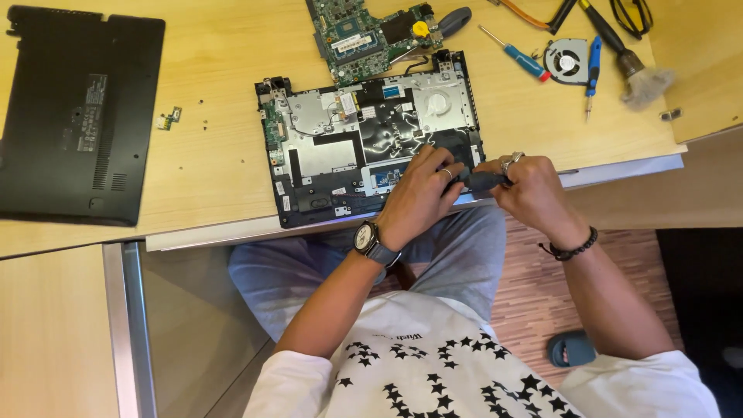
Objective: Disassembling a laptop to access internal components, including removing the motherboard and using a screwdriver.
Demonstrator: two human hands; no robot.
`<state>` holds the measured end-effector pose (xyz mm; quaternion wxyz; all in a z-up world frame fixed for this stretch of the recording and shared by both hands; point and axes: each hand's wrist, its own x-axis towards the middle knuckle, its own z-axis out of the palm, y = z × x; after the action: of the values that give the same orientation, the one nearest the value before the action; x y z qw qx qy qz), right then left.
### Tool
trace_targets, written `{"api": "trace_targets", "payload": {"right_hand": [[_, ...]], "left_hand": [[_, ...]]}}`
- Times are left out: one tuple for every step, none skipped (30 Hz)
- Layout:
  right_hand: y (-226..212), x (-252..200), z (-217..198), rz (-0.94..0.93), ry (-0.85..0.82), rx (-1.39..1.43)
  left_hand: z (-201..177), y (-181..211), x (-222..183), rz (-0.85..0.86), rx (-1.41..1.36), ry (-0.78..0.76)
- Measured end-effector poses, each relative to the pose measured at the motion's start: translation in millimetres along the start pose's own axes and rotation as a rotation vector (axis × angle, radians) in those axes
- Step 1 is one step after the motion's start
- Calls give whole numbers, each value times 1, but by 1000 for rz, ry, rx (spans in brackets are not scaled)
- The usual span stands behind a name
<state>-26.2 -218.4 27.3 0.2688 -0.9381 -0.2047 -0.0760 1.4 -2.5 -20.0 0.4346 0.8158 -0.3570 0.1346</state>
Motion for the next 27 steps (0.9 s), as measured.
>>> {"api": "trace_targets", "payload": {"right_hand": [[8, 0, 2, -9, -4, -2], [16, -2, 3, 12, -32, 35], [24, -4, 3, 33, -60, 71], [37, -10, 8, 30, -63, 66], [48, -15, 13, 33, -60, 62], [60, -17, 20, 30, -55, 63], [37, -8, 6, 21, -57, 62], [14, 1, -6, 42, -7, 84], [-9, 9, -19, 64, 43, 107], [-11, 8, -28, 59, 40, 111], [-12, 7, -38, 68, 99, 366], [-13, 3, -49, 86, 162, 620], [-17, 6, -52, 90, 163, 621], [-20, 7, -56, -11, 292, 802], [-23, 9, -61, -113, 425, 979], [-21, 11, -59, -110, 436, 975], [-19, 12, -56, -141, 420, 1074], [-17, 15, -53, -175, 402, 1176], [-21, 18, -49, -175, 414, 1178], [-24, 21, -46, -170, 404, 1177], [-28, 24, -41, -164, 395, 1176], [-26, 24, -39, -161, 400, 1180], [-25, 24, -36, -147, 398, 1190], [-24, 26, -34, -136, 395, 1199], [-25, 27, -33, -134, 400, 1202], [-26, 27, -33, -115, 381, 1207], [-26, 28, -32, -95, 362, 1211]], "left_hand": [[-1, -2, 0, -3, 3, 9], [0, -2, 0, 1, -2, 6], [1, -2, -1, 5, -8, 2], [2, -2, -1, 4, -10, 8], [4, -2, -2, 5, -7, 8], [2, -4, -2, 5, 4, 9], [-2, 1, 0, 3, 10, 17], [-6, 5, 2, 13, 38, 2], [-10, 9, 4, 22, 65, -13], [-13, 13, 6, 16, 70, -11], [-15, 17, 9, -13, 142, -101], [-15, 22, 12, -38, 208, -198], [-15, 22, 10, -39, 206, -202], [-14, 22, 11, -39, 203, -170], [-12, 23, 13, -40, 200, -137], [-9, 24, 12, -31, 197, -144], [-6, 25, 12, -52, 202, -121], [-5, 24, 11, -75, 212, -99], [-4, 23, 11, -68, 215, -107], [-4, 22, 11, -67, 208, -79], [-4, 20, 10, -67, 201, -52], [-3, 20, 10, -67, 203, -59], [-3, 20, 10, -73, 197, -62], [-3, 19, 11, -78, 192, -64], [-4, 19, 11, -77, 195, -69], [-4, 19, 11, -77, 192, -69], [-4, 19, 11, -78, 189, -68]]}}
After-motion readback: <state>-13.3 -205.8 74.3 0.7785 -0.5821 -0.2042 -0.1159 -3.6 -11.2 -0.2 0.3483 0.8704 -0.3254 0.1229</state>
